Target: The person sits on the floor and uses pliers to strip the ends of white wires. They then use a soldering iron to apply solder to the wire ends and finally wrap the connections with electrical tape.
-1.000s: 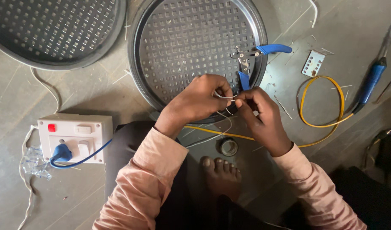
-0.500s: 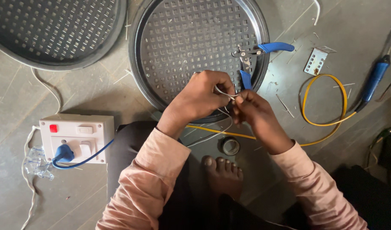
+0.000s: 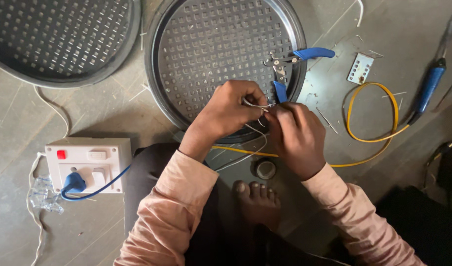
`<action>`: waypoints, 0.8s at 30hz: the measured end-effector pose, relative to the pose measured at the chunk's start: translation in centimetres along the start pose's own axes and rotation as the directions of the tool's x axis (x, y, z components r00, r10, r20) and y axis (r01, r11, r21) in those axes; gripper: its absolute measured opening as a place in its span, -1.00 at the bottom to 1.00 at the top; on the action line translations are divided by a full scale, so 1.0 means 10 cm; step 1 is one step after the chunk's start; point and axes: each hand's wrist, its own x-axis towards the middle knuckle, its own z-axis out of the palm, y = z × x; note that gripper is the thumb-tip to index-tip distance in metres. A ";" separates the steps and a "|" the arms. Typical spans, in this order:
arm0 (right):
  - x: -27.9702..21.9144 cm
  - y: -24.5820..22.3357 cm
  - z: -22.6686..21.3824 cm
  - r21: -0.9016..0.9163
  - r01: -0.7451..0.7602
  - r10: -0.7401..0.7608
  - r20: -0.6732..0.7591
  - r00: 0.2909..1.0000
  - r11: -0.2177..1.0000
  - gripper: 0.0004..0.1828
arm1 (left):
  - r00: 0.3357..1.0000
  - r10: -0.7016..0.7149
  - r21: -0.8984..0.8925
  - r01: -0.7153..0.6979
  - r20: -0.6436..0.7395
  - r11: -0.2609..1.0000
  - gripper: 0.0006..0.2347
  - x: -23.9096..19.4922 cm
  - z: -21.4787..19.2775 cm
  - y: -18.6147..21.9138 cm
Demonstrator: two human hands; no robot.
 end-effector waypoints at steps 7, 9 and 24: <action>-0.10 0.16 0.21 0.640 -0.722 0.531 0.528 0.663 0.265 -0.85 | 0.999 -0.016 0.109 0.020 -0.034 0.994 -0.90 0.00 -0.01 0.01; -0.11 0.17 0.17 0.570 -0.683 0.519 0.453 0.725 0.457 -0.85 | 1.000 -0.014 0.074 0.016 -0.026 0.997 -0.90 0.01 0.00 0.01; 0.08 0.11 0.19 0.621 -0.783 0.555 0.662 0.504 -0.030 -0.86 | 0.993 -0.078 0.161 0.091 -0.089 0.983 -0.86 0.02 0.01 -0.01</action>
